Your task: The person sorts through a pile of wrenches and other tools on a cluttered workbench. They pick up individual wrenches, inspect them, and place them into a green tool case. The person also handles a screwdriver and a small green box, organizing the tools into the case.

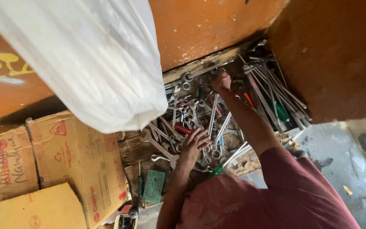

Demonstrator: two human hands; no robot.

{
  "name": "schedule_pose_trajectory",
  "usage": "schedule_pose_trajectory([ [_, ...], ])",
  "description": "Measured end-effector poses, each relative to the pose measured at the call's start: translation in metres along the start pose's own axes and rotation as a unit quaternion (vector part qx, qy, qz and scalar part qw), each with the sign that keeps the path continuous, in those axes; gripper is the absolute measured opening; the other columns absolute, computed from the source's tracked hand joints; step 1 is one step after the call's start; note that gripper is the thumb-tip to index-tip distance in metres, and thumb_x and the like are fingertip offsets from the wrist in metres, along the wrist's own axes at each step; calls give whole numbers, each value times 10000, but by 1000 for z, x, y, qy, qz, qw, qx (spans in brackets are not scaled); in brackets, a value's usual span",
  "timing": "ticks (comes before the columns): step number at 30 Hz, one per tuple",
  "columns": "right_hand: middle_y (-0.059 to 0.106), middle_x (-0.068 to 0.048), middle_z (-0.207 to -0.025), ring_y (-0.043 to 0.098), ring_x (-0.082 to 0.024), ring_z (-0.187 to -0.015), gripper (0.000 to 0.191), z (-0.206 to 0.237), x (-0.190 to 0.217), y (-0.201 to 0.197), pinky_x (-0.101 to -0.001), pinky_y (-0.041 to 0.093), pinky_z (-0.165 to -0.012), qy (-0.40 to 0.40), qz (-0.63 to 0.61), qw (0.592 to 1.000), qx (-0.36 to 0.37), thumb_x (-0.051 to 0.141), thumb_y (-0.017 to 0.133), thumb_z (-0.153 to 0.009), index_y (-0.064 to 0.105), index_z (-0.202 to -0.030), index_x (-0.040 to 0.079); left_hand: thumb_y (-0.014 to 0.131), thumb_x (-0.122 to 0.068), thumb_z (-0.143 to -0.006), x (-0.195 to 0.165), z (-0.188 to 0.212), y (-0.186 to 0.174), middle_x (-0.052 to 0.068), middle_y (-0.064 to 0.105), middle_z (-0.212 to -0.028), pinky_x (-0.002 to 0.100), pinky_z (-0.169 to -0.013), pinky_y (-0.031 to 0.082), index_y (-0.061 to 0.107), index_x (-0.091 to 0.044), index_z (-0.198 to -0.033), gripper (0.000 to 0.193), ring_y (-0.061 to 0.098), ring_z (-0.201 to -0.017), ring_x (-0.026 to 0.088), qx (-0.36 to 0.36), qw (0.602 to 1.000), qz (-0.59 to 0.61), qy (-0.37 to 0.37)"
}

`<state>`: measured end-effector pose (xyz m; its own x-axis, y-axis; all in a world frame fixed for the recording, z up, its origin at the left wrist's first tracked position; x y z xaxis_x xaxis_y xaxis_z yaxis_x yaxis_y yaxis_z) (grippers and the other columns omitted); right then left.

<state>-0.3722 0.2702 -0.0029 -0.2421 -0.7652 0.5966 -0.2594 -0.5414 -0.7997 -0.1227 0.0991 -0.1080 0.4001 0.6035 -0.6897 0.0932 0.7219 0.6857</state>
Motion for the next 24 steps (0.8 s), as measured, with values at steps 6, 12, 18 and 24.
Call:
schedule_pose_trajectory([
  [6, 743, -229, -922, 712, -441, -853, 454, -10, 7, 1, -518, 575, -725, -22, -64, 996, -56, 453, 819, -780, 734, -964, 47, 737, -400, -934, -8, 0, -12, 236, 500, -1529, 481, -1110, 487, 322, -1, -1590, 872, 578, -1331, 353, -10, 995, 96, 35],
  [12, 758, -74, -861, 696, -141, -804, 129, 95, -37, -25, -313, 572, -702, -106, -397, 911, -18, 67, 632, -983, 722, -918, 3, 765, -394, -952, 7, -4, -6, 223, 519, -1484, 510, -1084, 490, 373, -18, -1564, 819, 573, -1295, 359, 1, 986, 161, 36],
  [18, 697, -83, -1018, 682, -166, -880, 264, 231, -185, -26, -311, 589, -757, 179, -638, 749, -14, 53, 711, -983, 631, -1198, -78, 687, -396, -975, 66, 9, 27, 184, 537, -1506, 451, -1083, 494, 353, -35, -1600, 795, 572, -1320, 332, 59, 979, 192, -24],
  [24, 702, -132, -1134, 727, -201, -1017, 348, 262, -254, -64, -323, 623, -922, 195, -705, 674, -107, 30, 658, -953, 583, -1269, -95, 651, -372, -1018, 104, 19, 64, 203, 535, -1476, 465, -1060, 501, 312, -11, -1604, 767, 575, -1296, 340, 113, 969, 202, -87],
])
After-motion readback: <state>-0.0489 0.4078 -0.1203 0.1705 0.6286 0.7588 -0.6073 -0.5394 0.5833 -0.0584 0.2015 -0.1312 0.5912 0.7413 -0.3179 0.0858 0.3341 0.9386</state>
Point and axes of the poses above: each hand's wrist, its own z-axis away from the middle knuckle, its own y-axis out of the palm, x = y × z, the point moved 9 cm from there along -z, towards the middle knuckle
